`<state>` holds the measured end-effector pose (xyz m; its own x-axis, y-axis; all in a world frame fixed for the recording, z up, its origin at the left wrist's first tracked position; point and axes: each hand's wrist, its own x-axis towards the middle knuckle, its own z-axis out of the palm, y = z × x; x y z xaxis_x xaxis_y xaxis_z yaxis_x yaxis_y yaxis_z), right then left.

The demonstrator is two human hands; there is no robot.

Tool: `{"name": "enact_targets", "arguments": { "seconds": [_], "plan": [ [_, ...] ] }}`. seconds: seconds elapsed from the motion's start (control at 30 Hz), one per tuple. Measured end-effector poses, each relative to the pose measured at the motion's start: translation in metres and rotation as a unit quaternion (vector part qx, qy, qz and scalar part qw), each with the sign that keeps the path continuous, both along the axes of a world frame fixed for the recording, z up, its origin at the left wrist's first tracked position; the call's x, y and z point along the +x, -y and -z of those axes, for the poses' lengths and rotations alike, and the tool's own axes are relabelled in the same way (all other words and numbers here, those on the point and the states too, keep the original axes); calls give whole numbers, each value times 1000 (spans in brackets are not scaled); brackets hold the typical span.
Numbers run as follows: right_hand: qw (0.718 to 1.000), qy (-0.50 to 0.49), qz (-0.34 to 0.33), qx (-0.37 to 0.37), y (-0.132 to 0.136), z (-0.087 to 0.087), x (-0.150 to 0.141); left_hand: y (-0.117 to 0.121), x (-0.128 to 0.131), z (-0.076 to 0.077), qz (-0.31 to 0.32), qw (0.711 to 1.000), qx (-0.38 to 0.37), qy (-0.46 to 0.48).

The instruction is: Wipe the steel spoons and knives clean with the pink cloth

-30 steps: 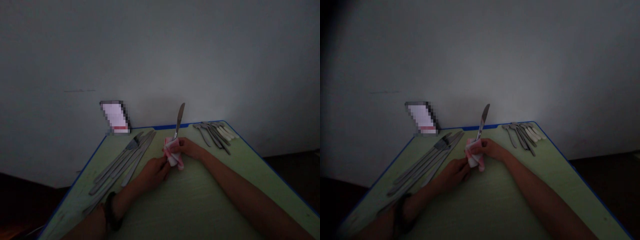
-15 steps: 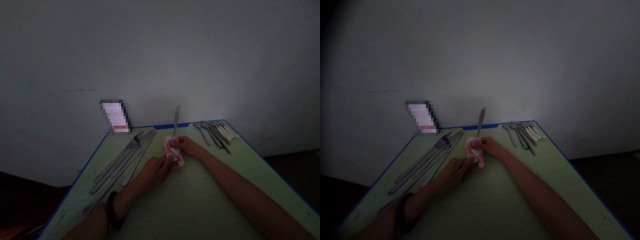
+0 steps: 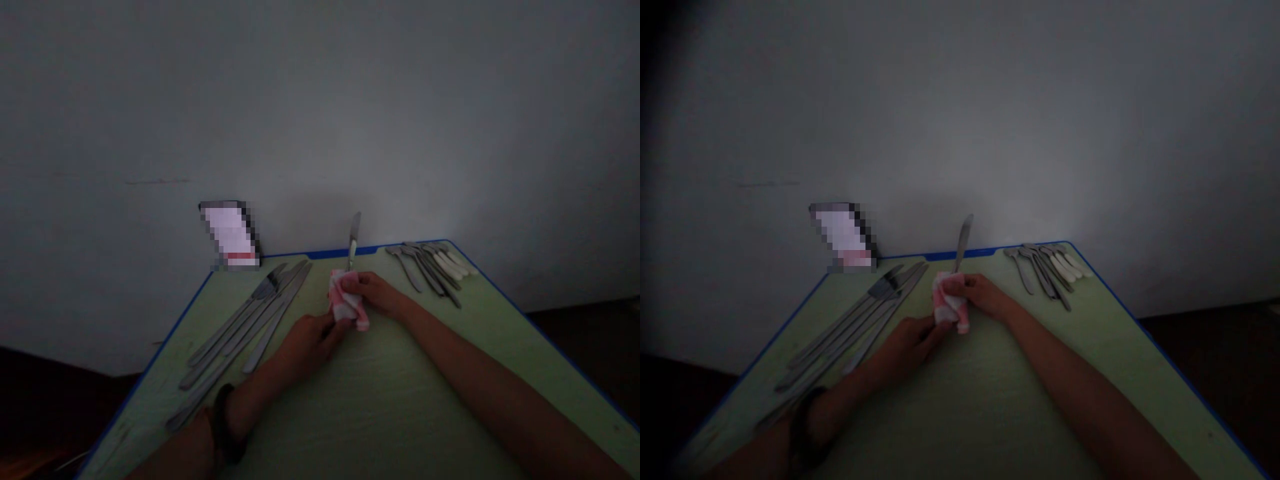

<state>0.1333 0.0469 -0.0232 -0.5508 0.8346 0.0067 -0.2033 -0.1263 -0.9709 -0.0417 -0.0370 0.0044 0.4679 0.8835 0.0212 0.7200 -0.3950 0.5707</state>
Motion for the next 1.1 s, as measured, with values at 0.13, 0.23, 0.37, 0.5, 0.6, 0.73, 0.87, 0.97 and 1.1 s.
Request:
{"name": "enact_targets", "arguments": {
  "seconds": [0.13,0.23,0.37,0.5,0.6,0.73,0.87,0.97,1.1],
  "plan": [
    [984,-139,86,-74,-7,2,-2,2,2,0,42,997,39,-59],
    [965,-210,136,-79,-11,0,-2,6,3,2,58,993,63,-76],
    [977,-173,95,-75,-7,-4,-2,6,0,3,24,998,44,-41],
    [988,-128,61,-59,-1,-4,-3,1,-3,3,-62,995,2,74],
    [994,-97,40,-36,0,-1,-3,-2,-4,2,-98,989,-11,111],
    [998,-58,22,-19,-1,0,-3,-2,-2,1,-67,990,-46,114],
    [984,-142,86,-57,-7,-1,-4,-3,-2,0,-69,992,-49,90],
    [972,-191,120,-58,-10,-2,-5,-1,-2,-1,-59,994,-43,76],
    [975,-184,104,-66,-8,-3,-5,3,-3,-2,-39,990,-78,114]
  ]
}}
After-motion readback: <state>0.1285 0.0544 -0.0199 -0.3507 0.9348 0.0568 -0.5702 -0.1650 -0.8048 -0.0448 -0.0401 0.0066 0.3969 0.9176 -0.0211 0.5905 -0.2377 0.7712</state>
